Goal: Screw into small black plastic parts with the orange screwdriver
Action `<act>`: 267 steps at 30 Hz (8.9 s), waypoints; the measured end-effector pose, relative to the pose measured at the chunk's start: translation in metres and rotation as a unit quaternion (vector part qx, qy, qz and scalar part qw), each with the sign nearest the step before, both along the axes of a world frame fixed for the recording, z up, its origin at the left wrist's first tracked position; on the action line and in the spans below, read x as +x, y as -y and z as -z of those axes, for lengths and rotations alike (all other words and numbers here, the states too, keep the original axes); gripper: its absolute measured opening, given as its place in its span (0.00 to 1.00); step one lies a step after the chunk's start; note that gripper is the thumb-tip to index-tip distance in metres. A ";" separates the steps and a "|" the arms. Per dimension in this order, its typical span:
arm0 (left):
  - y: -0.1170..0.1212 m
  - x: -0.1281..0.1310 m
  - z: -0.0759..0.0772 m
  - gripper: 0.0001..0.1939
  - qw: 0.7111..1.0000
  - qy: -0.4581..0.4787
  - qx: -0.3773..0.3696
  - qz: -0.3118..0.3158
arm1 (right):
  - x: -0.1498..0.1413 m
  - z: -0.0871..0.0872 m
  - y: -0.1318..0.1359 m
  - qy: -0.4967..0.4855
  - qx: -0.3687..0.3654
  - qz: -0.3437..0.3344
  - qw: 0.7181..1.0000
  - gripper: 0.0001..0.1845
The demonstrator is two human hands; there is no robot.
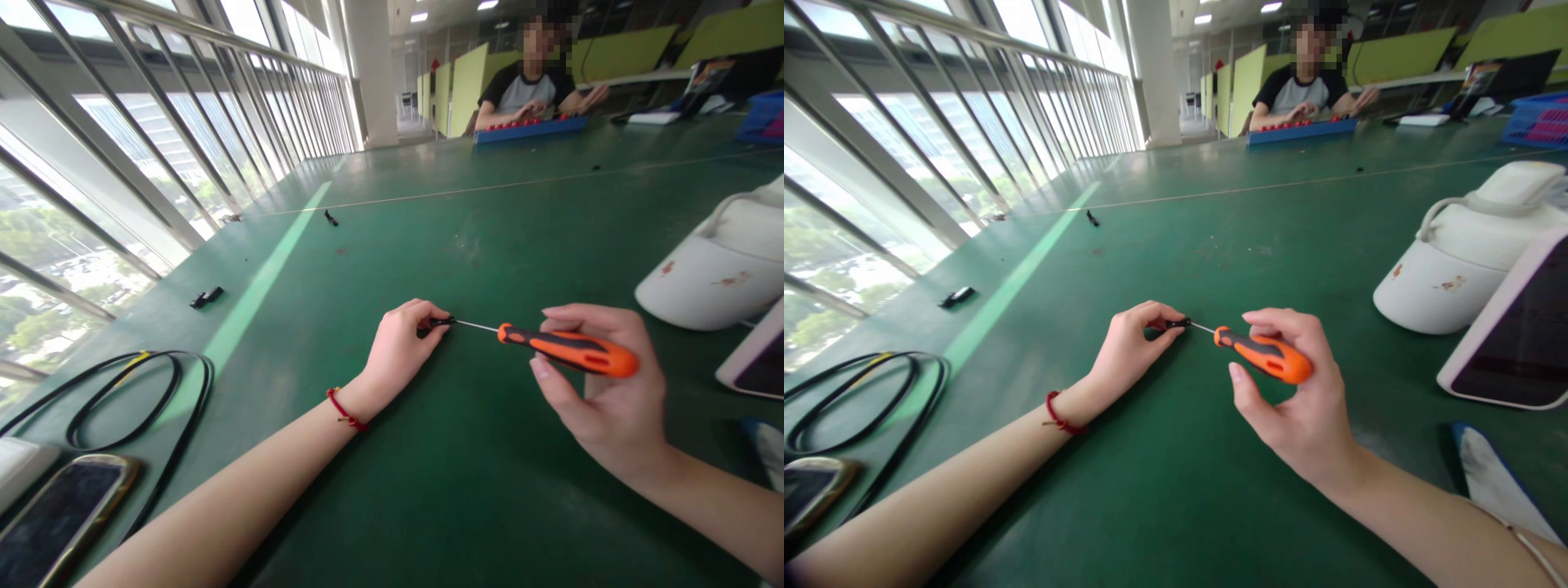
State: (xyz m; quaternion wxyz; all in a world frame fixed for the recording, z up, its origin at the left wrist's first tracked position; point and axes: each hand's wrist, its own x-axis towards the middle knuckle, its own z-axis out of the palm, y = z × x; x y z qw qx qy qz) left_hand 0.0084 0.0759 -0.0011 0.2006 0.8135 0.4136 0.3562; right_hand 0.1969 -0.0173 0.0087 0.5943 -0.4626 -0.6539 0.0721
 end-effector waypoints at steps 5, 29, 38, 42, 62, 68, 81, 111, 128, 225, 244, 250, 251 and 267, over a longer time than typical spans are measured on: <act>0.000 0.000 -0.001 0.06 1.000 -0.002 -0.002 -0.002 | 0.000 -0.004 0.003 0.067 -0.075 -0.020 0.995 0.09; 0.001 0.000 -0.001 0.06 1.000 0.000 -0.006 -0.001 | 0.001 -0.001 0.000 0.060 -0.079 -0.031 0.995 0.11; 0.000 0.000 -0.002 0.06 1.000 -0.020 -0.006 -0.012 | 0.000 -0.004 -0.001 0.139 -0.064 -0.048 0.987 0.04; 0.001 0.001 -0.003 0.06 0.999 -0.033 -0.004 -0.019 | -0.003 -0.003 0.000 0.130 -0.072 -0.054 0.987 0.05; 0.002 0.001 -0.002 0.07 0.999 -0.052 0.000 0.007 | -0.004 0.003 0.000 0.027 -0.074 -0.007 0.997 0.14; 0.003 0.001 -0.003 0.06 0.999 -0.036 -0.016 0.005 | -0.005 -0.001 -0.003 0.089 -0.177 -0.029 0.980 0.07; -0.001 0.000 -0.001 0.07 0.994 -0.067 -0.007 -0.088 | -0.007 -0.001 -0.001 0.078 -0.152 -0.024 0.985 0.08; 0.003 -0.001 -0.003 0.04 0.991 -0.117 0.054 -0.044 | -0.002 -0.002 0.001 -0.003 -0.084 -0.067 0.994 0.03; 0.005 0.000 -0.005 0.04 0.988 -0.129 0.062 -0.059 | -0.002 -0.002 0.000 -0.007 -0.091 -0.066 0.994 0.03; 0.005 0.000 -0.002 0.05 0.996 -0.077 0.039 -0.005 | 0.000 -0.004 -0.002 0.001 -0.018 -0.018 1.000 0.21; -0.008 -0.004 -0.002 0.05 0.995 0.041 -0.052 -0.079 | 0.001 -0.003 0.000 0.127 -0.138 -0.109 0.976 0.06; -0.010 -0.005 0.000 0.05 0.992 0.068 -0.072 -0.073 | 0.001 0.000 0.004 0.097 -0.068 -0.118 0.986 0.09; -0.010 -0.006 0.001 0.05 0.992 0.068 -0.073 -0.072 | 0.001 0.000 0.004 0.102 -0.072 -0.126 0.984 0.09; 0.000 -0.003 -0.003 0.03 0.998 -0.012 0.029 -0.052 | -0.005 -0.003 -0.001 0.272 -0.234 -0.197 0.912 0.13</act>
